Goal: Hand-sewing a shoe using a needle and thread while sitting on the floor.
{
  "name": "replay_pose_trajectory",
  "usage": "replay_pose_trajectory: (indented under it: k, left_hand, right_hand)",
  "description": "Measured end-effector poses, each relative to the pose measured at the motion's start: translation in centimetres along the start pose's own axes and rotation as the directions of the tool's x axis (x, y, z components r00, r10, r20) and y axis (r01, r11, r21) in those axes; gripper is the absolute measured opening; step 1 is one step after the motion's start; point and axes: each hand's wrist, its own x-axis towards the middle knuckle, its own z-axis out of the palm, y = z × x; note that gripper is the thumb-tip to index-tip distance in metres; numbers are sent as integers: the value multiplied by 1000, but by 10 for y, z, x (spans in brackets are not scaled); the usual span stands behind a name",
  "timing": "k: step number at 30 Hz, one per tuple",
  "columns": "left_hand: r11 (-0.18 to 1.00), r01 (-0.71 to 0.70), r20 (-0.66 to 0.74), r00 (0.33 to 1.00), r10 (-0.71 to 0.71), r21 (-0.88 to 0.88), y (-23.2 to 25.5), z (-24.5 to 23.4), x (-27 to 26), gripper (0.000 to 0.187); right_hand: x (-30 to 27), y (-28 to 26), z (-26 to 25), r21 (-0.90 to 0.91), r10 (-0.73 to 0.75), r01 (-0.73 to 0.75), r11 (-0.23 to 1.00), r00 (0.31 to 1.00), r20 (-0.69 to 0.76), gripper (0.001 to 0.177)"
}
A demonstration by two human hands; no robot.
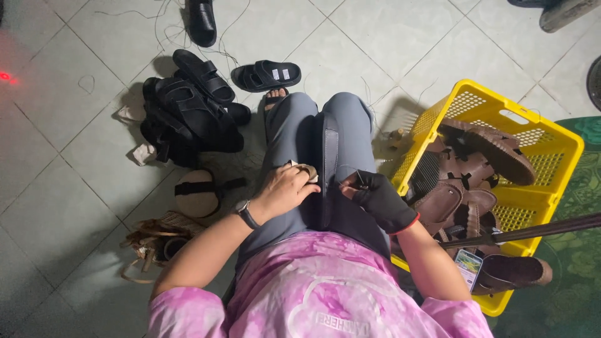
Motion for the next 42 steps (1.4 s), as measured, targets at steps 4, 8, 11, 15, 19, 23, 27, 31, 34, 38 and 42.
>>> replay_pose_trajectory:
  k: [4, 8, 11, 15, 19, 23, 27, 31, 34, 38, 42]
  left_hand:
    - [988, 8, -265, 963, -48, -152, -11, 11, 0, 45]
    - [988, 96, -372, 918, -136, -123, -2, 0, -6, 54]
    - [878, 135, -305, 905, -298, -459, -17, -14, -10, 31]
    - [902, 428, -361, 835, -416, -49, -76, -50, -34, 40]
    - [952, 295, -393, 869, -302, -81, -7, -54, -15, 30]
    - [919, 86, -284, 936, -207, -385, 41, -9, -4, 85]
    - [863, 202, -103, 955, -279, -462, 44, 3, -7, 101]
    - [837, 234, -53, 953, -297, -495, 43, -6, -10, 100]
    - [819, 220, -47, 957, -287, -531, 40, -9, -12, 98]
    - [833, 201, -49, 963, -263, -515, 39, -10, -12, 98]
    - [849, 172, -63, 970, -234, -500, 35, -4, -15, 98]
  right_hand:
    - [12, 15, 11, 85, -35, 36, 996, 999, -18, 9]
    - [18, 22, 15, 88, -59, 64, 994, 997, -55, 8]
    - [15, 16, -4, 125, -64, 88, 988, 980, -186, 14]
    - [13, 28, -59, -660, -732, 355, 663, 494, -469, 43]
    - [-7, 21, -29, -702, -706, 394, 594, 673, -220, 51]
    - [-24, 0, -12, -719, -496, 467, 514, 846, 195, 53]
    - [-23, 2, -11, -782, -519, 452, 429, 832, 196, 42]
    - [-23, -6, -9, -843, -592, 453, 289, 777, 214, 38]
    - [-25, -15, -9, -822, -613, 494, 284, 753, 241, 30]
    - [-23, -15, -10, -800, -594, 516, 306, 760, 263, 42]
    - [-25, -20, -10, -739, -593, 556, 380, 760, 267, 42]
